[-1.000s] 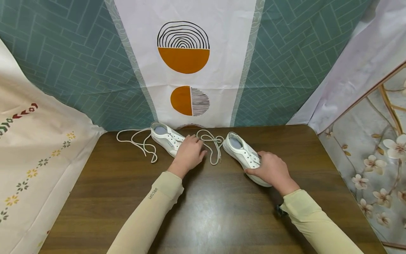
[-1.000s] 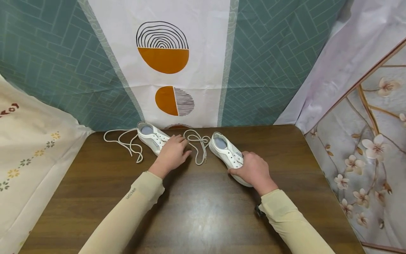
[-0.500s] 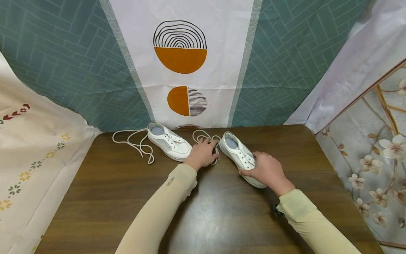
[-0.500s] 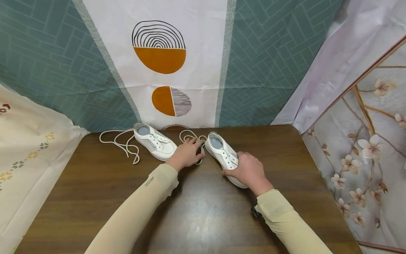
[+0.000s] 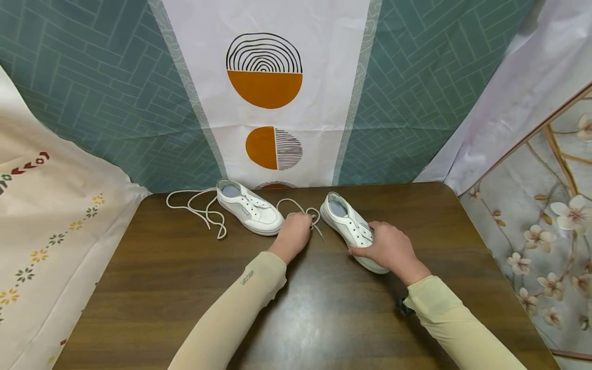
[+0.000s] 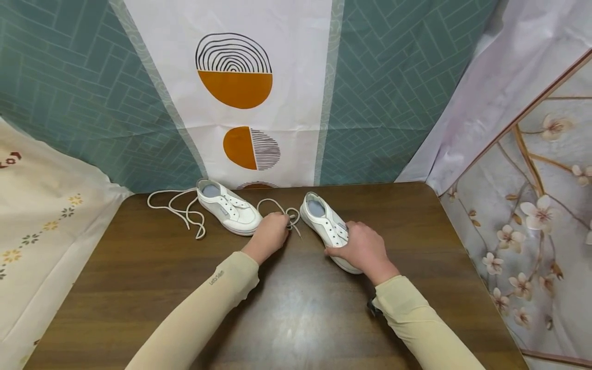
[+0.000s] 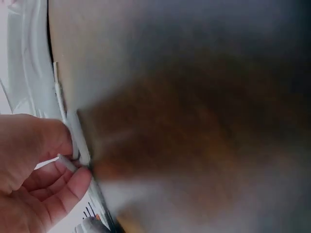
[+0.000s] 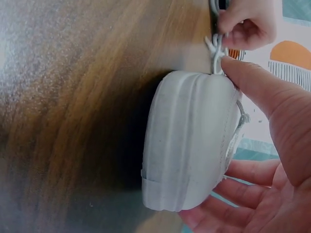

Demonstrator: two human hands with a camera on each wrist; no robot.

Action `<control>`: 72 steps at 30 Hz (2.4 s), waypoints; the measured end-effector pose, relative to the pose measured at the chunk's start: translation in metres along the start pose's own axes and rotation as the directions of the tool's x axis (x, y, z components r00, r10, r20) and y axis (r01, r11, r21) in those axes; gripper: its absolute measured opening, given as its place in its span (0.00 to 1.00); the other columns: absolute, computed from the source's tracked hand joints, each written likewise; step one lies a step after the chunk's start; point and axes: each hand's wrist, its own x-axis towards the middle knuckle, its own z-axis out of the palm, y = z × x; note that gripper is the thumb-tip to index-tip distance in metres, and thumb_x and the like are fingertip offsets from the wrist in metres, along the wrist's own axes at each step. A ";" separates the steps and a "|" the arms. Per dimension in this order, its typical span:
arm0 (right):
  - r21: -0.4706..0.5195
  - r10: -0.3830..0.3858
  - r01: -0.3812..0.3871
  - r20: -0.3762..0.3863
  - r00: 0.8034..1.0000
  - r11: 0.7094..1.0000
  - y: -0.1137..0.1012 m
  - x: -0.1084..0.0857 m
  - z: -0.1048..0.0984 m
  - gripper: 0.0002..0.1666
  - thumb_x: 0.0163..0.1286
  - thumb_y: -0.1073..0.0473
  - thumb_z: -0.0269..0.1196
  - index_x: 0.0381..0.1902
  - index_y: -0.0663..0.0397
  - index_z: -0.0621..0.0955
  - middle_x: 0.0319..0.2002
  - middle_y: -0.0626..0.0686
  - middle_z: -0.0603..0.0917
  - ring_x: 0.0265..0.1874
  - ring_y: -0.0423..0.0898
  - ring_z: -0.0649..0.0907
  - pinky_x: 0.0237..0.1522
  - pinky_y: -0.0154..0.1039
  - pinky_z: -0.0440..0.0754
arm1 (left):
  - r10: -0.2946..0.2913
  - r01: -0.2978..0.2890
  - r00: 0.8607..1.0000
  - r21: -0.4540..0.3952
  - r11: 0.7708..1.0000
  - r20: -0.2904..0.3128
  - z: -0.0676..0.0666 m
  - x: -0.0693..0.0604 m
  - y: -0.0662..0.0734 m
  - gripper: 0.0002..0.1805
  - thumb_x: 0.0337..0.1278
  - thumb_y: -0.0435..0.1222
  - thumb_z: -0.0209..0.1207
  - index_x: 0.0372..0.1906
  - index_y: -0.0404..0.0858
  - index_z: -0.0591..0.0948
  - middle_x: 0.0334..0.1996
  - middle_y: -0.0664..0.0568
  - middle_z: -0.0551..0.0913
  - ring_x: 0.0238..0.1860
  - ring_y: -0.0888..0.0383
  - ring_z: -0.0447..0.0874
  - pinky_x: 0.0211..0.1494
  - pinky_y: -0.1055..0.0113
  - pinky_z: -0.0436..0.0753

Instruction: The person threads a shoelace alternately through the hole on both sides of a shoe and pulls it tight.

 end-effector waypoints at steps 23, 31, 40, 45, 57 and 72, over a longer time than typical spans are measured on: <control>0.268 -0.082 0.109 -0.111 0.990 0.957 -0.024 0.007 -0.037 0.43 0.57 0.28 0.57 0.61 0.48 0.71 0.56 0.51 0.79 0.52 0.51 0.79 0.48 0.50 0.77 | -0.136 -0.248 0.819 -0.557 0.793 -0.558 -0.127 -0.036 -0.007 0.07 0.45 0.30 0.58 0.29 0.44 0.83 0.24 0.58 0.79 0.25 0.62 0.76 0.30 0.70 0.77; 0.436 -0.329 0.345 -0.116 0.937 0.831 -0.080 0.011 -0.047 0.44 0.53 0.33 0.65 0.66 0.22 0.60 0.61 0.39 0.69 0.45 0.42 0.80 0.37 0.40 0.80 | -0.125 -0.342 0.881 -0.797 0.498 -0.456 -0.174 -0.053 0.026 0.06 0.46 0.22 0.57 0.30 0.31 0.83 0.27 0.45 0.83 0.26 0.54 0.80 0.32 0.60 0.82; 0.584 -0.511 0.399 0.032 0.859 0.707 -0.101 0.008 -0.020 0.05 0.66 0.47 0.60 0.34 0.36 0.80 0.32 0.45 0.83 0.27 0.38 0.77 0.28 0.34 0.75 | -0.171 -0.289 0.899 -0.839 0.461 -0.404 -0.175 -0.054 0.022 0.06 0.47 0.22 0.57 0.31 0.31 0.83 0.27 0.44 0.83 0.26 0.53 0.79 0.34 0.60 0.81; 0.615 -0.454 0.294 0.118 0.883 0.732 -0.084 0.001 -0.019 0.13 0.69 0.45 0.56 0.32 0.44 0.81 0.28 0.46 0.84 0.27 0.43 0.78 0.29 0.35 0.76 | -0.253 -0.264 0.851 -0.792 0.551 -0.459 -0.154 -0.050 -0.007 0.05 0.50 0.26 0.60 0.32 0.35 0.84 0.26 0.48 0.83 0.26 0.55 0.78 0.32 0.65 0.79; 0.558 -0.296 0.210 0.067 0.953 0.803 -0.036 0.007 -0.068 0.11 0.65 0.45 0.60 0.31 0.44 0.81 0.25 0.53 0.81 0.23 0.43 0.76 0.24 0.35 0.76 | -0.406 0.073 0.827 -0.641 0.764 -0.388 -0.127 -0.063 -0.065 0.04 0.45 0.32 0.58 0.27 0.43 0.82 0.19 0.54 0.78 0.22 0.60 0.73 0.26 0.70 0.73; 0.465 -0.370 0.311 0.039 0.928 0.829 -0.072 0.008 -0.064 0.06 0.64 0.45 0.62 0.33 0.37 0.81 0.26 0.42 0.80 0.20 0.44 0.77 0.24 0.36 0.75 | 0.010 0.002 1.000 -0.385 0.923 0.030 -0.105 -0.055 -0.018 0.13 0.52 0.45 0.63 0.43 0.46 0.83 0.41 0.56 0.84 0.44 0.60 0.81 0.50 0.63 0.78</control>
